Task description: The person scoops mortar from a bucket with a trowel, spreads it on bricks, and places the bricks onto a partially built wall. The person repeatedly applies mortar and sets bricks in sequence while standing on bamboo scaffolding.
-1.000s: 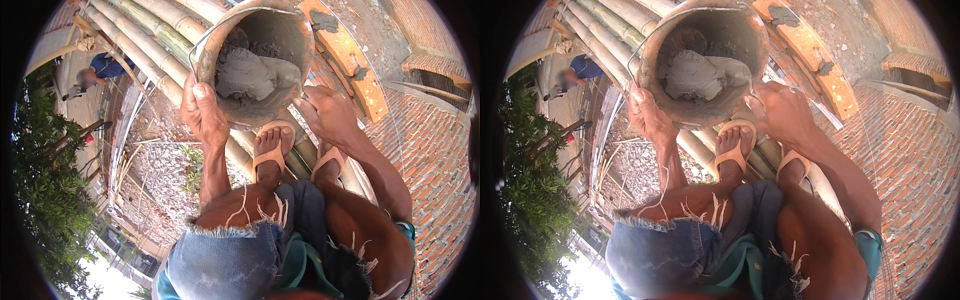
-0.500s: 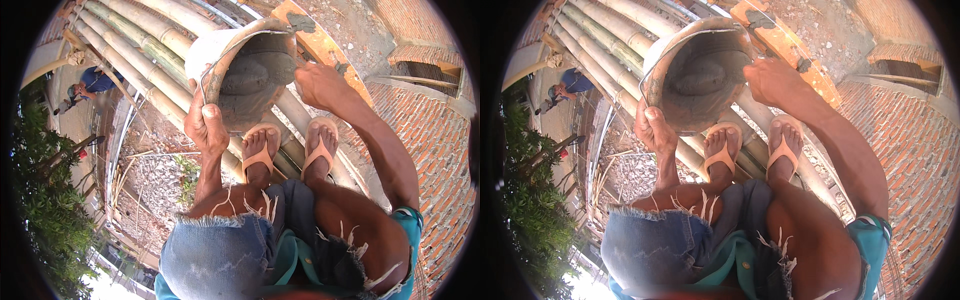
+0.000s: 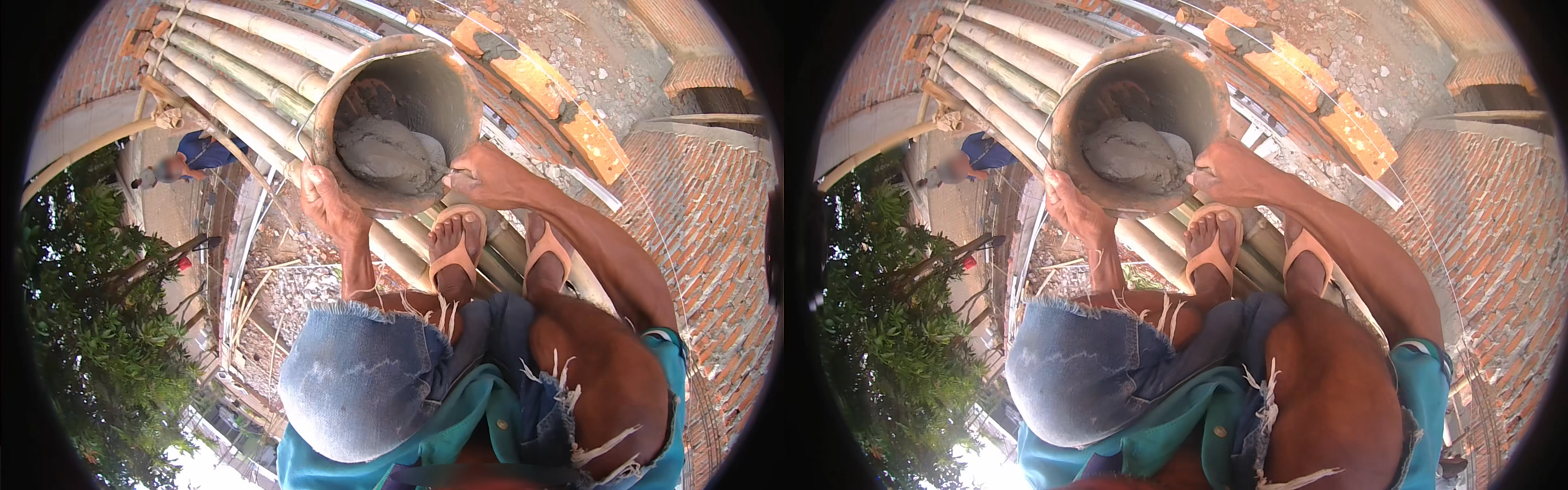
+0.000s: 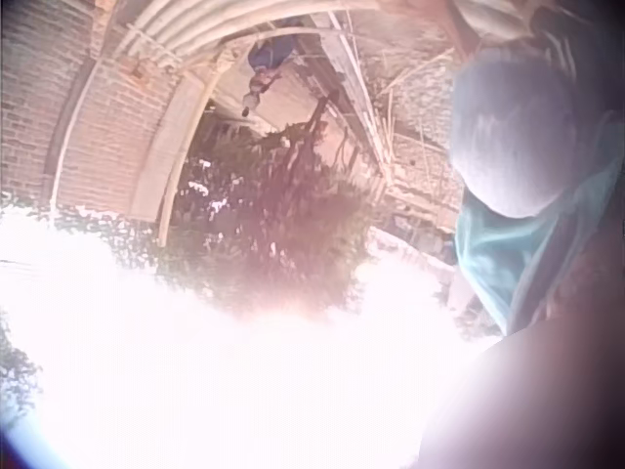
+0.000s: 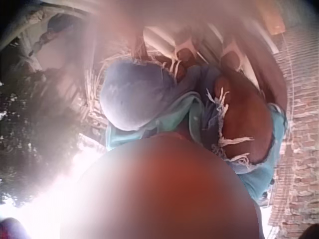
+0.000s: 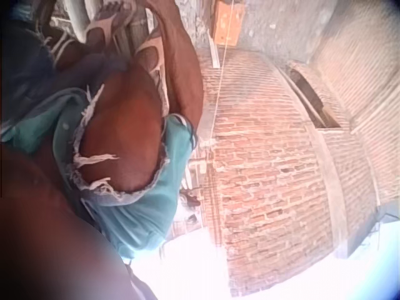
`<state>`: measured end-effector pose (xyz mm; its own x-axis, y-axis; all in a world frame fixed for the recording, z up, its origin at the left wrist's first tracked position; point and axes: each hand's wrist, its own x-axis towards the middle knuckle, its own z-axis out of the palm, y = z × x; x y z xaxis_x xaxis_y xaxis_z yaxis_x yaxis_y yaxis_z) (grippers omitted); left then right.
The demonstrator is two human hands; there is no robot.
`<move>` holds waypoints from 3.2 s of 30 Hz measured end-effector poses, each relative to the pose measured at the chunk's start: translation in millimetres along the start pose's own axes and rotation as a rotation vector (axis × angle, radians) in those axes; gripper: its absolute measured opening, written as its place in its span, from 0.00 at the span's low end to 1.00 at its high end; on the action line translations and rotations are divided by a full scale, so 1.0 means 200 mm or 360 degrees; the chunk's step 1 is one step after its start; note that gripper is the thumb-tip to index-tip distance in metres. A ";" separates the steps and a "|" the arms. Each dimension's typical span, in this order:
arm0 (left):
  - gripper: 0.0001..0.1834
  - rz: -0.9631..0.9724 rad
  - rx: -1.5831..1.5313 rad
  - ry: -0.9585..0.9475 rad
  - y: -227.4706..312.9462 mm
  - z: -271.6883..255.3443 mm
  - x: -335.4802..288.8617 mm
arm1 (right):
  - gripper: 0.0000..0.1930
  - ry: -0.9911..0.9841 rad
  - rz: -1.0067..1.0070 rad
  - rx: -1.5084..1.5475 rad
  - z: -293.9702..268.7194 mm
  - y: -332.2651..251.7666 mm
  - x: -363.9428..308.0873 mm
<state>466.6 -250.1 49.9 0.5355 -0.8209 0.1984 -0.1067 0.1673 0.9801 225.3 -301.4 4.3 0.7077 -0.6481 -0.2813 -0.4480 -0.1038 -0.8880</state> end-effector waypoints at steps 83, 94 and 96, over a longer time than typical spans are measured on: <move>0.38 -0.0735 -0.0961 -0.0063 -0.45 1.48 -0.11 | 0.23 -0.0171 0.0289 -0.0797 -1.24 0.19 -0.54; 0.43 -0.0860 -0.1055 0.0083 -0.55 1.39 -0.03 | 0.23 0.0041 0.0669 -0.0191 -1.25 0.13 -0.44; 0.44 -0.0861 -0.1037 0.0058 -0.53 1.38 -0.02 | 0.24 0.0041 0.0552 -0.0222 -1.20 0.16 -0.36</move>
<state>244.1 -415.9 -53.6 0.4018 -0.8621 -0.3087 0.6702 0.0471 0.7407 28.8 -439.8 83.3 0.4876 -0.6812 -0.5461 -0.7302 0.0246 -0.6828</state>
